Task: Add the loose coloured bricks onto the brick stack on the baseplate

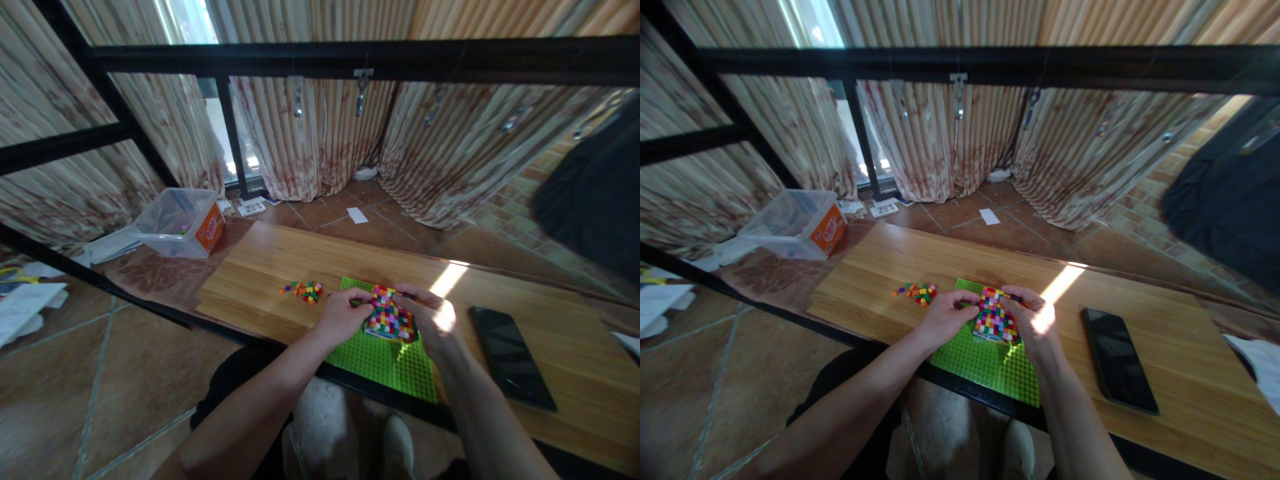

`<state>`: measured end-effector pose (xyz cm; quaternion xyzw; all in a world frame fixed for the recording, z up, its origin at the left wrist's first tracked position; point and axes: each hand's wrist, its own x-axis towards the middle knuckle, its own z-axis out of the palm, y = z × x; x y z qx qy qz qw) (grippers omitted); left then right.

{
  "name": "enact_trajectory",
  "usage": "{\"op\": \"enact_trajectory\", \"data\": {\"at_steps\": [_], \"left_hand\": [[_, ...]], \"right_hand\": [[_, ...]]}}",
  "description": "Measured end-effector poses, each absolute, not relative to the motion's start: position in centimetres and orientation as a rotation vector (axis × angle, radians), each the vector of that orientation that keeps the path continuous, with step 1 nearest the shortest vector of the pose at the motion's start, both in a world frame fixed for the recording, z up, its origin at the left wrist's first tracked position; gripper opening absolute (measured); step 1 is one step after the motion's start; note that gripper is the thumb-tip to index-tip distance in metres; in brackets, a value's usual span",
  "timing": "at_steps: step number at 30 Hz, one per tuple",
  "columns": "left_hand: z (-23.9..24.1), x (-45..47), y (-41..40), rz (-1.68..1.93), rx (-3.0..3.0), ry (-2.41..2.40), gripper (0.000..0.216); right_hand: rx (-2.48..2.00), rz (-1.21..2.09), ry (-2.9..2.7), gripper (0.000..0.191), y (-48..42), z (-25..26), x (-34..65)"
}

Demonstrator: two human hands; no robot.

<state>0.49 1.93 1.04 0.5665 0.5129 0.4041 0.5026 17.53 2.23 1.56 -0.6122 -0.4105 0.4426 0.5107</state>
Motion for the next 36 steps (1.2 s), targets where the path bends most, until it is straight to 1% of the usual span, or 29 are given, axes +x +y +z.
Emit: {"op": "enact_trajectory", "data": {"at_steps": [5, 17, 20, 25, 28, 33, 36], "left_hand": [[0.8, 0.6, 1.9, 0.984, 1.381, 1.233, 0.021], [1.0, 0.8, 1.7, 0.926, 1.433, 1.310, 0.022], [1.6, 0.2, 2.0, 0.840, 1.576, 1.379, 0.023], [2.9, -2.8, 3.0, 0.683, 1.912, 1.754, 0.029], [3.0, -4.6, 3.6, 0.538, 1.995, 1.892, 0.032], [2.7, -5.2, 3.3, 0.410, 2.084, 1.883, 0.027], [2.5, -4.5, 3.0, 0.321, 2.141, 1.866, 0.025]], "right_hand": [[-1.449, 1.143, -0.888, 0.041, 2.3, 1.5, 17.5], [-1.449, 1.145, -0.833, 0.039, 2.9, 0.9, 17.7], [-1.454, 1.137, -0.850, 0.038, 3.0, 0.8, 17.8], [-1.421, 1.156, -0.807, 0.039, 2.6, 0.6, 17.7], [-1.415, 1.154, -0.823, 0.043, 2.4, 0.6, 17.9], [-1.468, 1.011, -0.908, 0.044, 2.2, 1.1, 18.7], [-1.465, 0.990, -0.904, 0.043, 2.1, 1.5, 18.8]]}}
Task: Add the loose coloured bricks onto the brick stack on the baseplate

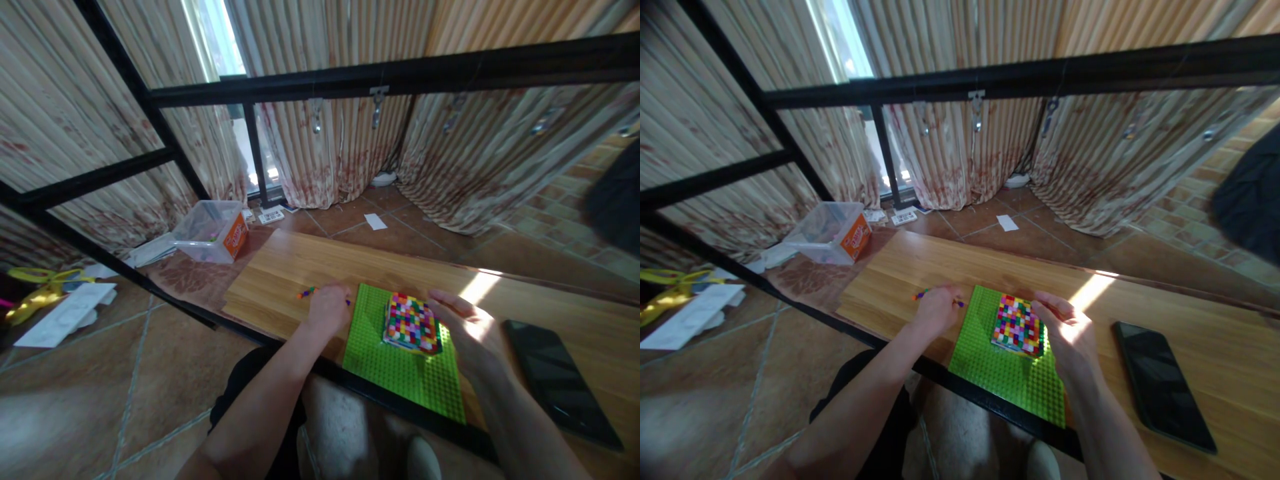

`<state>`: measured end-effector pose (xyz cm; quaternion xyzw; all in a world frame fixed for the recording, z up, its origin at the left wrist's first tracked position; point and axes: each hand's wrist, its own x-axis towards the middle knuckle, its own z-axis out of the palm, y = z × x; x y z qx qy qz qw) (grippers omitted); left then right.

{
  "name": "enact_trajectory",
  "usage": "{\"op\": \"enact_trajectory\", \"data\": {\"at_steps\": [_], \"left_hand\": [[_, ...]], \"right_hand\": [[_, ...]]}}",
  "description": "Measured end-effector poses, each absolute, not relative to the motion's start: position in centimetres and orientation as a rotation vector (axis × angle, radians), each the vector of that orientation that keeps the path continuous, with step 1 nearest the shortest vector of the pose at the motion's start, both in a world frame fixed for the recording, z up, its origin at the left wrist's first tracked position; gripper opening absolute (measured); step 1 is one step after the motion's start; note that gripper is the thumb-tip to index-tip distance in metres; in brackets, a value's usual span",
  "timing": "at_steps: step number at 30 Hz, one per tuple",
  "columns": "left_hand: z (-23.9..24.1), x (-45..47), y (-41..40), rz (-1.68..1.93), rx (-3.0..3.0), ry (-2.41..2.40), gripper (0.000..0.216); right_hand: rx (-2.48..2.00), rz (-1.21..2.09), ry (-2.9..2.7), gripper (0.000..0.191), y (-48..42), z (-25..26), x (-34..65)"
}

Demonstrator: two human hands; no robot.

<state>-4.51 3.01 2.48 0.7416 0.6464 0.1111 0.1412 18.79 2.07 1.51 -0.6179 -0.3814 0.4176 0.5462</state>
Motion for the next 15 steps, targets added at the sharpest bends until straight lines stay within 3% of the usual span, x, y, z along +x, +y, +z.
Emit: {"op": "enact_trajectory", "data": {"at_steps": [10, 15], "left_hand": [[1.7, -3.0, 3.1, 0.187, 2.200, 1.884, 0.028], [1.8, -2.8, 2.9, 0.379, 2.101, 1.844, 0.020]], "right_hand": [[-1.476, 0.980, -0.894, 0.041, 2.0, 1.6, 18.4], [-1.473, 0.841, -1.003, 0.037, 1.8, 1.9, 18.4]]}}
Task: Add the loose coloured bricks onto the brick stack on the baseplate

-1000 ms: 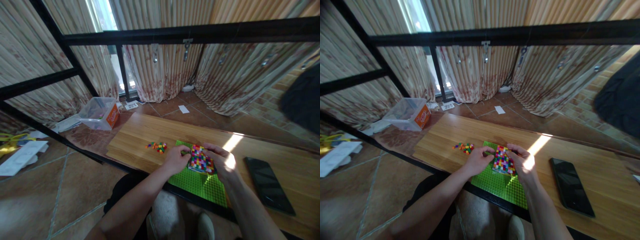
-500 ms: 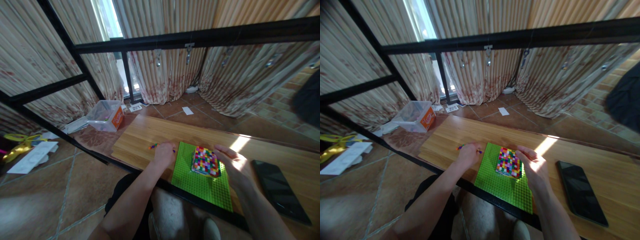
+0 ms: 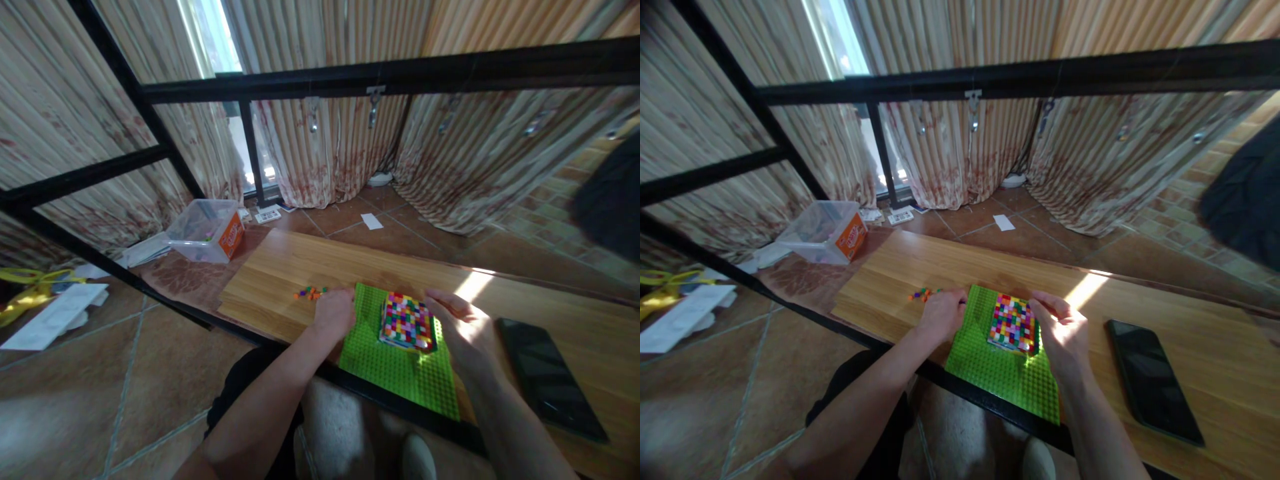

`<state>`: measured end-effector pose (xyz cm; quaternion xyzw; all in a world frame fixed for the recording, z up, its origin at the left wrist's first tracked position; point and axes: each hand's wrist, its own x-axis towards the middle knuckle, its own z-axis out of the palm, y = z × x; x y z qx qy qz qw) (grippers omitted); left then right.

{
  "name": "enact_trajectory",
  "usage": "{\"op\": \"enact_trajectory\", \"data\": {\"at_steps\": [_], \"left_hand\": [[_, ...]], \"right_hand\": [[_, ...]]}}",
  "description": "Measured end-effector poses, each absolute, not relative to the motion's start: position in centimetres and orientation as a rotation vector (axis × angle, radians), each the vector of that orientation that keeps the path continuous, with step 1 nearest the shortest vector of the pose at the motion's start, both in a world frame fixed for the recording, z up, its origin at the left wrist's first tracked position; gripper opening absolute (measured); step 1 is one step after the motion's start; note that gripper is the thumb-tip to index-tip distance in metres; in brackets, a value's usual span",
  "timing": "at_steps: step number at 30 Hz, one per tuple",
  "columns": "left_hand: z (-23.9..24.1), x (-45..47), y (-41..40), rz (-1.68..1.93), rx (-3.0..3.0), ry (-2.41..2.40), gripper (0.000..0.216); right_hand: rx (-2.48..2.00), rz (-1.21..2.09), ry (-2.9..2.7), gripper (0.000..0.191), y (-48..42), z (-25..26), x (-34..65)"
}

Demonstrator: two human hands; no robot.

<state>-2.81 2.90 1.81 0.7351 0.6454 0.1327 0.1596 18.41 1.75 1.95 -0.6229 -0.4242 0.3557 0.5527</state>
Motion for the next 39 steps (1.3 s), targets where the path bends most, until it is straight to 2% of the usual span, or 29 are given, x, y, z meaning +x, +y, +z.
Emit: {"op": "enact_trajectory", "data": {"at_steps": [6, 11, 17, 25, 34, 39], "left_hand": [[1.7, -2.2, 3.0, 0.853, 1.867, 1.555, 0.014], [1.4, -1.2, 3.2, 1.084, 1.458, 1.253, 0.006], [2.4, -0.7, 2.5, 1.061, 1.075, 1.001, 0.012], [2.6, -0.5, 2.0, 1.020, 1.063, 0.918, 0.027], [2.5, -0.4, 2.1, 1.015, 1.082, 0.920, 0.030], [2.8, -0.3, 1.9, 0.986, 1.081, 0.908, 0.030]], "right_hand": [[-1.436, 0.453, -1.279, 0.026, 1.4, 1.7, 17.7], [-1.294, 0.146, -1.645, 0.016, 0.8, 2.5, 16.5], [-1.141, 0.096, -1.878, 0.015, 0.2, 2.8, 15.3], [-1.168, 0.104, -1.870, 0.015, 0.2, 2.8, 14.8], [-1.125, -0.050, -1.929, 0.011, 0.4, 2.5, 15.0], [-1.171, -0.003, -1.912, 0.013, 0.4, 3.0, 15.1]]}}
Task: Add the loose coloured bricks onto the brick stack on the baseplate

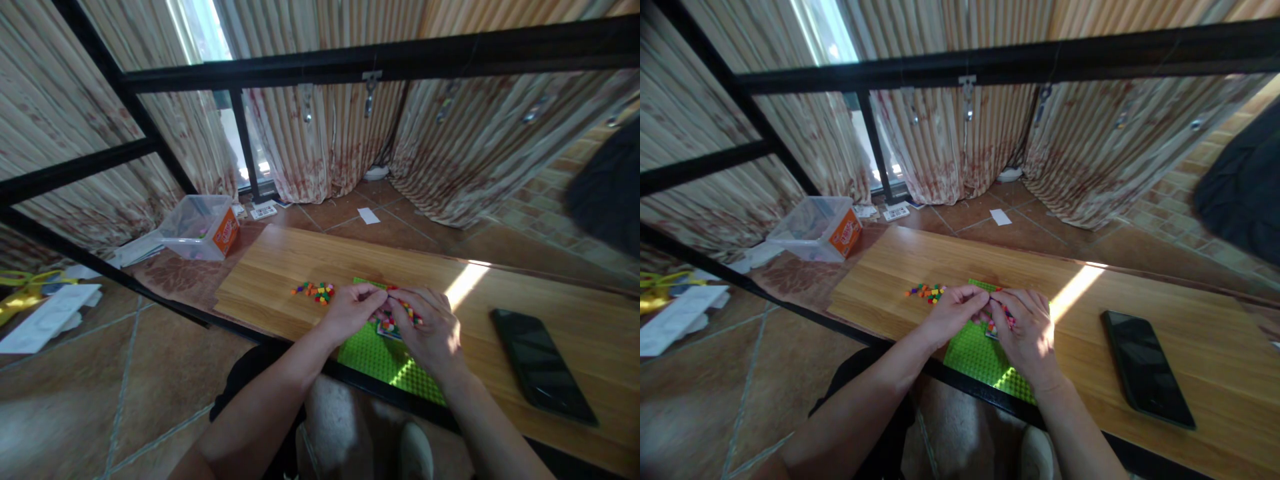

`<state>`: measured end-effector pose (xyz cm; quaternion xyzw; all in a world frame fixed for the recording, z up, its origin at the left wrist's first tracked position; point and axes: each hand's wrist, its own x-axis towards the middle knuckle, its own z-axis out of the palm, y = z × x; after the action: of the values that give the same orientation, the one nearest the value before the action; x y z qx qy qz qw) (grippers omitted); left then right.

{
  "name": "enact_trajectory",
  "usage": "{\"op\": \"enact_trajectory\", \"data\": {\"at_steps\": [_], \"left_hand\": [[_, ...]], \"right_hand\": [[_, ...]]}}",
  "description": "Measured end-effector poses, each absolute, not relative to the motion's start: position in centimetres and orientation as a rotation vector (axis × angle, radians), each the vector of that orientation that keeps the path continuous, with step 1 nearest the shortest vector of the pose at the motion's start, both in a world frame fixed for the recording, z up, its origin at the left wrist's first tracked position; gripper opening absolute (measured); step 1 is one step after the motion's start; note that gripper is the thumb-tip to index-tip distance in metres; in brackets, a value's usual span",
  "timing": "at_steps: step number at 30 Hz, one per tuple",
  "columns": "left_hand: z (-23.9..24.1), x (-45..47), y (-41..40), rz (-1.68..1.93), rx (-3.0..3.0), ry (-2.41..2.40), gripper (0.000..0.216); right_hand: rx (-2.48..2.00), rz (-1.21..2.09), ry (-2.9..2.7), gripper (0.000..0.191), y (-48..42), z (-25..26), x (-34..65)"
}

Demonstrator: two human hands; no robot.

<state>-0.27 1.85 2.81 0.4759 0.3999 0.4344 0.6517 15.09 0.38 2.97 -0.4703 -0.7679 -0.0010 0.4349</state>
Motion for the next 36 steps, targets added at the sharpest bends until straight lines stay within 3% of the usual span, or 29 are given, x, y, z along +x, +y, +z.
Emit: {"op": "enact_trajectory", "data": {"at_steps": [6, 15, 36], "left_hand": [[3.6, -1.2, 2.6, 1.157, 0.971, 1.067, 0.022], [3.7, -1.4, 2.7, 1.191, 0.934, 1.131, 0.021], [2.9, -0.8, 2.5, 1.098, 1.035, 1.169, 0.014]], "right_hand": [[-1.382, 0.181, -1.516, 0.019, 1.0, 3.4, 17.1], [-1.468, 0.889, -1.066, 0.030, 2.5, 1.2, 19.0], [-1.488, 1.120, -0.856, 0.025, 2.7, 0.9, 18.3]]}}
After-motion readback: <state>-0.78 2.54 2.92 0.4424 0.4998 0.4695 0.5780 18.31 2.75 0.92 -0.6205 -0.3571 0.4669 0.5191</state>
